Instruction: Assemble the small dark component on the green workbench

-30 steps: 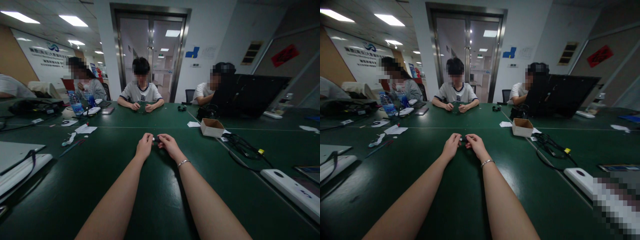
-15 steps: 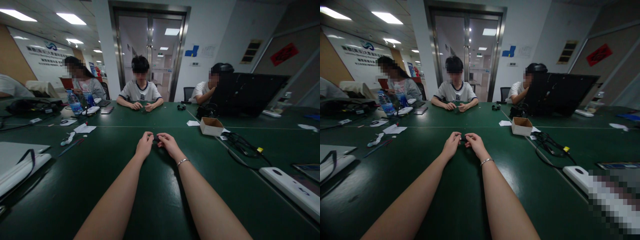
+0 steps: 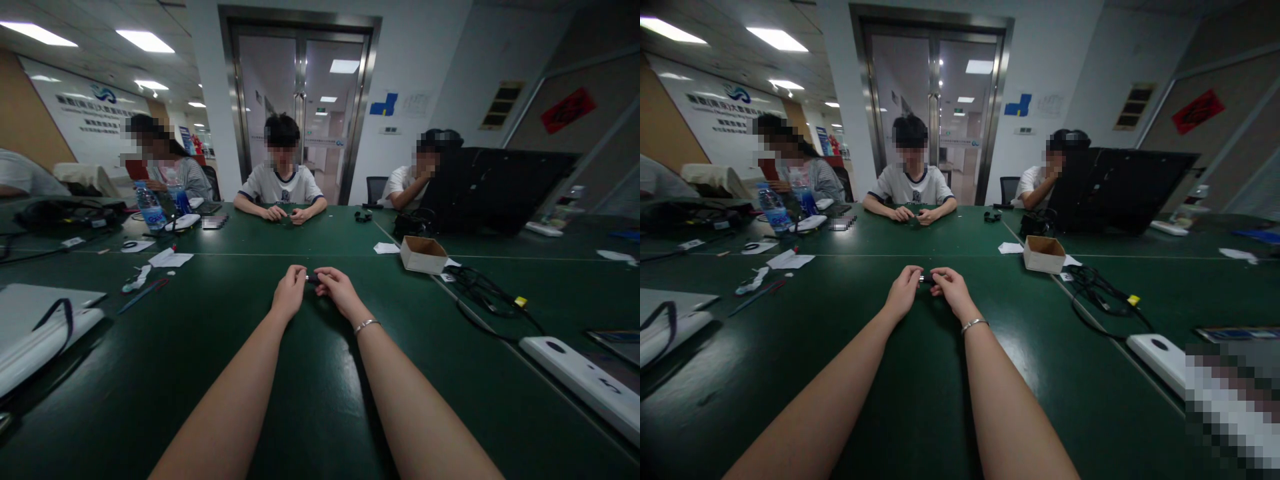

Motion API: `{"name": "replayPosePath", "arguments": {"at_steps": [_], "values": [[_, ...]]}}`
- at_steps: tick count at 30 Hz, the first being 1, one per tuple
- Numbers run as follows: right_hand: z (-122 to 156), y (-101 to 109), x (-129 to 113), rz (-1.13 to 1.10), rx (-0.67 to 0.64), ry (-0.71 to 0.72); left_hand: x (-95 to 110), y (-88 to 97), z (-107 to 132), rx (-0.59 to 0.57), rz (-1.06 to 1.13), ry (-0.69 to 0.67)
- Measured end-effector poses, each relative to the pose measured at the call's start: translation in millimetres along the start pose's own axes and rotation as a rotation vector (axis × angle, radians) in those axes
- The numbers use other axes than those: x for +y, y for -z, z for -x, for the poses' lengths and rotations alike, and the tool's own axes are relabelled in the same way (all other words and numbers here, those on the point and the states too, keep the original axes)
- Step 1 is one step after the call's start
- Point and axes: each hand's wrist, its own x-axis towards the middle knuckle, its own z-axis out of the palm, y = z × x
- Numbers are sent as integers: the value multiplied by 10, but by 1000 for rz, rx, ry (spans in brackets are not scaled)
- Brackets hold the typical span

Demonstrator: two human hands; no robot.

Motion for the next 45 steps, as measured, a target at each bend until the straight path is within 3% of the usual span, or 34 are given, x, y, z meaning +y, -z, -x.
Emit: {"name": "replayPosePath", "arguments": {"at_steps": [45], "values": [[14,6,-2,-19,6,21,38,35,-13,-86,55,74]]}}
